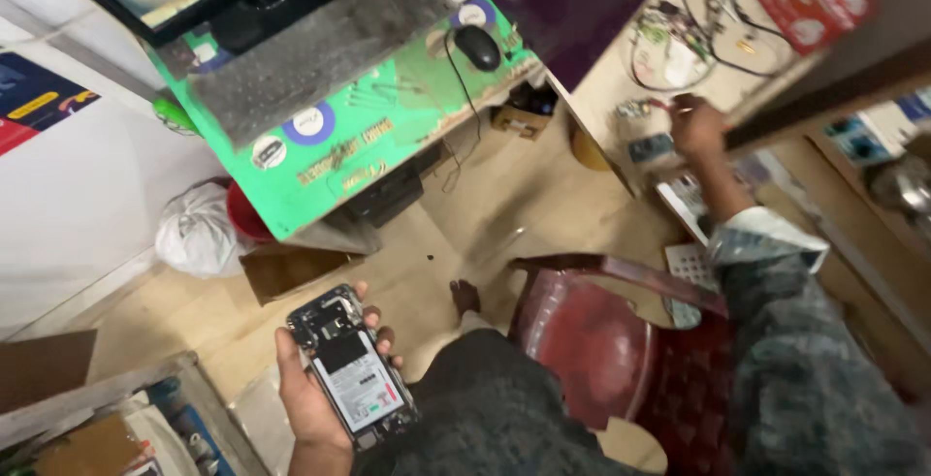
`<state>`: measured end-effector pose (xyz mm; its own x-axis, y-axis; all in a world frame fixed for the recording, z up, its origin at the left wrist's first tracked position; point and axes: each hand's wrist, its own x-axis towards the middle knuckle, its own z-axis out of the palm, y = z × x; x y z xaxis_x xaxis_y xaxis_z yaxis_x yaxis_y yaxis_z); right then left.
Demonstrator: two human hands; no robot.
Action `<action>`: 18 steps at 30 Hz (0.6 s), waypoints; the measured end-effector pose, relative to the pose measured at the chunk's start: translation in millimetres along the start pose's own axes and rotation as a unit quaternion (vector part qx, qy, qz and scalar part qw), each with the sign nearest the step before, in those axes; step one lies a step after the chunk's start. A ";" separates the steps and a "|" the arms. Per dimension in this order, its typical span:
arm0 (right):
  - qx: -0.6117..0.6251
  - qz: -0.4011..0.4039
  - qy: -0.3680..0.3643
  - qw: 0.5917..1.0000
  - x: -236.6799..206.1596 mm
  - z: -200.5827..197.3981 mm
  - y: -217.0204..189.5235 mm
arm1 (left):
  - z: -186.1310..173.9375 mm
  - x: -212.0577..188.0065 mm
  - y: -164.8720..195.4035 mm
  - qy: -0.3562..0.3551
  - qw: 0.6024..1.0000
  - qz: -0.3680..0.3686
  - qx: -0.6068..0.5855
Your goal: The person wipes the back and sides of a blue smartphone with a black cloth, then removes the back cover to expose the internal components. They use a screwdriver to loosen screws inside the phone while holding it steady.
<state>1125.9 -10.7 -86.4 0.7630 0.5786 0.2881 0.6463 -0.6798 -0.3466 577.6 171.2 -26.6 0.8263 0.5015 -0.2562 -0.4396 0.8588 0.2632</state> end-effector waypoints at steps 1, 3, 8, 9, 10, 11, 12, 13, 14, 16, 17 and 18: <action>0.007 -0.009 0.016 1.000 22.4 3.6 13.7 | 5.6 11.3 -6.7 -0.004 1.000 -0.004 -0.007; -0.017 -0.033 0.047 0.998 55.5 10.6 37.9 | 15.4 28.0 -21.7 0.025 1.000 -0.014 0.004; -0.071 0.009 0.038 0.997 104.8 31.5 73.0 | 30.1 61.4 -40.0 0.074 0.996 -0.030 0.035; -0.095 0.010 0.014 0.995 110.1 35.2 77.6 | 32.1 66.1 -42.5 0.088 0.995 -0.026 0.043; -0.119 0.011 -0.010 0.993 113.9 38.1 81.9 | 33.8 69.9 -44.9 0.103 0.993 -0.023 0.049; -0.143 0.011 -0.033 0.989 117.7 41.1 85.1 | 35.1 73.4 -47.1 0.112 0.992 -0.020 0.051; -0.135 0.043 -0.021 0.990 121.8 44.2 87.1 | 36.1 76.9 -48.9 0.120 0.991 -0.016 0.053; -0.129 0.074 -0.012 0.989 124.6 46.1 89.1 | 37.3 78.1 -50.9 0.130 0.990 -0.013 0.053; -0.121 0.104 -0.005 0.987 126.3 48.4 89.8 | 38.4 77.7 -51.3 0.140 0.989 -0.012 0.050; -0.155 0.077 -0.004 0.985 127.7 50.4 89.3 | 38.4 79.6 -51.5 0.150 0.988 -0.010 0.041; -0.170 0.064 0.000 0.983 127.5 50.4 88.1 | 38.3 78.7 -51.3 0.138 0.990 -0.002 0.035; -0.178 0.041 0.025 0.983 126.8 49.1 86.7 | 37.5 78.0 -51.0 0.125 0.992 0.004 0.030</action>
<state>1278.5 25.9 -123.8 0.8060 0.4992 0.3180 0.5371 -0.8426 -0.0387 677.6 162.6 -25.1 0.7062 0.5251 -0.4748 -0.4181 0.8506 0.3189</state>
